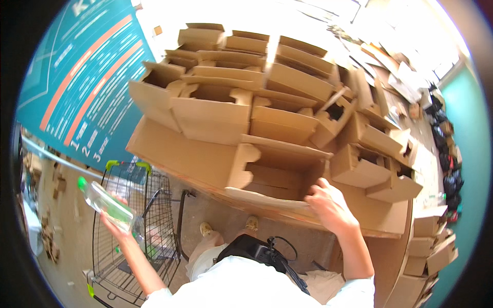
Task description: The person takes plastic bottles from a shopping cart one at a time and places them into open cardboard boxes on a table, then moves the boxes across the table.
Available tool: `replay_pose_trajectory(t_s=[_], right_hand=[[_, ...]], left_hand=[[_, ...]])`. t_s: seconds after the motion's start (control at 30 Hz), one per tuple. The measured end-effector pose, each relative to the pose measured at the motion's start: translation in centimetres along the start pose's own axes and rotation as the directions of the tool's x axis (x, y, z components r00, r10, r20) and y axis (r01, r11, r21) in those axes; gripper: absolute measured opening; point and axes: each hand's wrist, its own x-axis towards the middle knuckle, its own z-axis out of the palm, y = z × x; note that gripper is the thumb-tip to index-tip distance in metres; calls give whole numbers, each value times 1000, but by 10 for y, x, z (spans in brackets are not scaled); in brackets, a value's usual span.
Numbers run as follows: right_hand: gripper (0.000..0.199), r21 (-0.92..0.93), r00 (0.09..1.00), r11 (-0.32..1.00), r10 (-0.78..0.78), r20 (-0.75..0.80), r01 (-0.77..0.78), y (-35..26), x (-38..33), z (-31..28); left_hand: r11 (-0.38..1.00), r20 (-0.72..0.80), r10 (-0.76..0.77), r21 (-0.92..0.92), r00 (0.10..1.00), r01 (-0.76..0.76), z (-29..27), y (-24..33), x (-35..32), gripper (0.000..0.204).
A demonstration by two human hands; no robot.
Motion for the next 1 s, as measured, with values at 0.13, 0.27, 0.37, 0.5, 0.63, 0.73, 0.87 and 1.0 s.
replay_pose_trajectory(t_s=[0.13, 0.27, 0.37, 0.5, 0.63, 0.73, 0.87, 1.0], right_hand=[[18, -40, 999, 998, 46, -17, -46, 3, -15, -2], [19, 7, 988, 1000, -1, -156, 3, 7, -29, 6], [20, 92, 974, 996, 12, -224, 9, 10, -34, 12], [17, 181, 930, 983, 60, -363, 7, 22, -46, 27], [11, 157, 912, 984, -6, -409, 77, 12, -41, 33], [7, 120, 919, 989, -35, -394, 89, 1, -34, 35], [7, 135, 900, 987, -18, -435, 85, 5, -33, 40], [8, 99, 899, 995, 60, -433, -19, 10, -23, 42]], left_hand=[[912, 626, -56, -285, 778, 295, 268, -47, 35, 83], [963, 797, -248, 141, 550, 229, 401, -109, -11, 74], [802, 878, -349, 461, 328, -379, 411, -148, -20, 73], [376, 521, -842, 751, 139, -543, 416, -170, -21, 69], [53, 210, -977, 414, 39, -909, 404, -215, -8, 80], [-9, 77, -997, 196, 24, -981, 391, -269, -4, 79], [-33, 318, -947, 17, 36, -999, 374, -307, -8, 27], [-102, 381, -924, -160, 34, -982, 386, -324, -10, 17]])
